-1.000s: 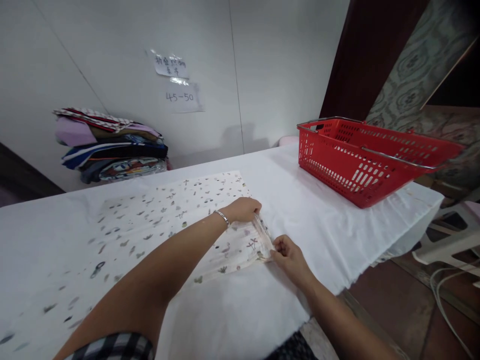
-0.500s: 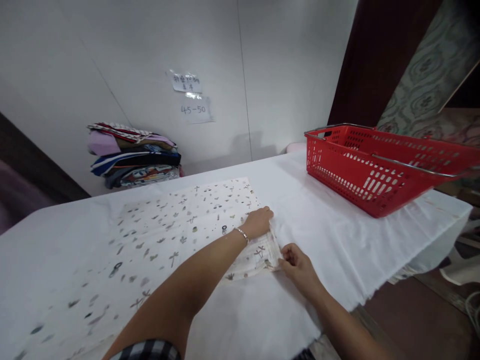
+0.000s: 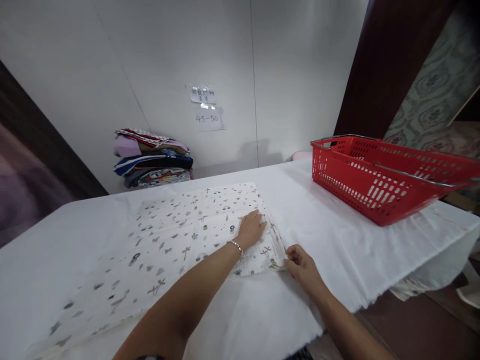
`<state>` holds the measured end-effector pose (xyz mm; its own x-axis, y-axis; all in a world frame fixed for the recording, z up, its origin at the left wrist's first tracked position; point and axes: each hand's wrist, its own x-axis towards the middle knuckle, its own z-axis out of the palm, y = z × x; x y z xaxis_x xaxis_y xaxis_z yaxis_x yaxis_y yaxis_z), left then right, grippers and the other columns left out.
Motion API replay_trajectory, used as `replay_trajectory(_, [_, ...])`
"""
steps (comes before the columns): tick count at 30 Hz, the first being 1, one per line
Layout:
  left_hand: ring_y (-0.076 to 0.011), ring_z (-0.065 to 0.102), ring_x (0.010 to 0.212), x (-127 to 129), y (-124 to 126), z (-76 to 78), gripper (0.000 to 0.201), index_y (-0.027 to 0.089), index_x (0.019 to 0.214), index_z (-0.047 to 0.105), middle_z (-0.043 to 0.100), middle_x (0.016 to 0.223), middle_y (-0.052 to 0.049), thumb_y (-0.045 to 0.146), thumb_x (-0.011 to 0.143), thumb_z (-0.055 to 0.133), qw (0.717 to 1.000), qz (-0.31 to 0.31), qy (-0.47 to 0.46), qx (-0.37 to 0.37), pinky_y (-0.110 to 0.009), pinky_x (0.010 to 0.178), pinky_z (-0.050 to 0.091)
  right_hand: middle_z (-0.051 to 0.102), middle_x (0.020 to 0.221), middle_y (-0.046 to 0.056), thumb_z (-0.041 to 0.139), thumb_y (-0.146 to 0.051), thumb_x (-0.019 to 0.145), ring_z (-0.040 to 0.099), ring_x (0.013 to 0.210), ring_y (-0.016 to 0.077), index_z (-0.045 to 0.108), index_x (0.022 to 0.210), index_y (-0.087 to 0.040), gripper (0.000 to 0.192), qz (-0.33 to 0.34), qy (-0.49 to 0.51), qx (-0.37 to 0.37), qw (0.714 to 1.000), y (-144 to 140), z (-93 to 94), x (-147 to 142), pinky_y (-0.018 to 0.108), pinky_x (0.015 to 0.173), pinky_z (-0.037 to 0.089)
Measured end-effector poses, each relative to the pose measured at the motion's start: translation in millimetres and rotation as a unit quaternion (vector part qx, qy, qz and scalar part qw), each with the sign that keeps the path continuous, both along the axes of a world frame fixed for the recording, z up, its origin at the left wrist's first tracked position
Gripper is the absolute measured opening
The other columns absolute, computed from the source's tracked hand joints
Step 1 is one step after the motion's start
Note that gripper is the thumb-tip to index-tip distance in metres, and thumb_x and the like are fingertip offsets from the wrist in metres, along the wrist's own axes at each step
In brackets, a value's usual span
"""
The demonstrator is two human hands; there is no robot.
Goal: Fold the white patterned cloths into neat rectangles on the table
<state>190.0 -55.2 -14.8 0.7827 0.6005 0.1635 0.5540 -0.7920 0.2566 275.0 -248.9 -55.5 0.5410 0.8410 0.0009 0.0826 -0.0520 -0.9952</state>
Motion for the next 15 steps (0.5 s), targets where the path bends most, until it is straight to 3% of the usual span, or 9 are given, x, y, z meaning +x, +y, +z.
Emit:
replay_trajectory(3, [-0.0211,0.052,0.113,17.1,5.9,7.6,0.032,0.017,0.102,0.061,0.060,0.117,-0.010,0.033,0.093,0.036,1.000,0.019,0.009,-0.024,-0.034,0.095,0.040,0.041,0.063,-0.006,0.056,-0.028,0.069,0.037,0.052,0.0095,0.049,0.081,-0.022,0.015,0.001,-0.001,0.005,1.000,0.1,0.5,-0.5,0.022,0.048,0.030])
replay_trajectory(6, [-0.0211,0.059,0.098,37.8,18.0,13.0,0.033,0.017,0.091,0.063,0.065,0.102,-0.010,0.036,0.092,0.036,0.997,0.065,0.022,-0.046,-0.032,0.082,0.046,0.042,0.063,-0.006,0.056,-0.027,0.069,0.038,0.052,0.0097,0.050,0.081,-0.022,0.014,0.000,-0.002,0.008,1.000,-0.2,1.7,-1.4,0.023,0.049,0.031])
replay_trajectory(11, [-0.0246,0.063,0.093,67.2,39.0,12.8,0.034,0.016,0.094,0.064,0.067,0.100,-0.013,0.044,0.085,0.046,0.983,0.153,0.056,-0.086,-0.030,0.071,0.047,0.040,0.062,-0.006,0.055,-0.026,0.070,0.038,0.055,0.0107,0.050,0.079,-0.022,0.011,0.007,-0.012,-0.004,1.000,-1.6,4.8,-3.5,0.023,0.051,0.031])
replay_trajectory(15, [-0.0270,0.064,0.092,79.6,50.2,12.2,0.030,0.013,0.095,0.065,0.068,0.097,-0.016,0.036,0.080,0.053,0.974,0.177,0.082,-0.111,-0.030,0.068,0.048,0.040,0.062,-0.005,0.053,-0.024,0.071,0.039,0.058,0.0115,0.050,0.077,-0.022,0.008,0.013,-0.040,-0.018,0.999,-2.7,6.7,-4.6,0.023,0.054,0.031])
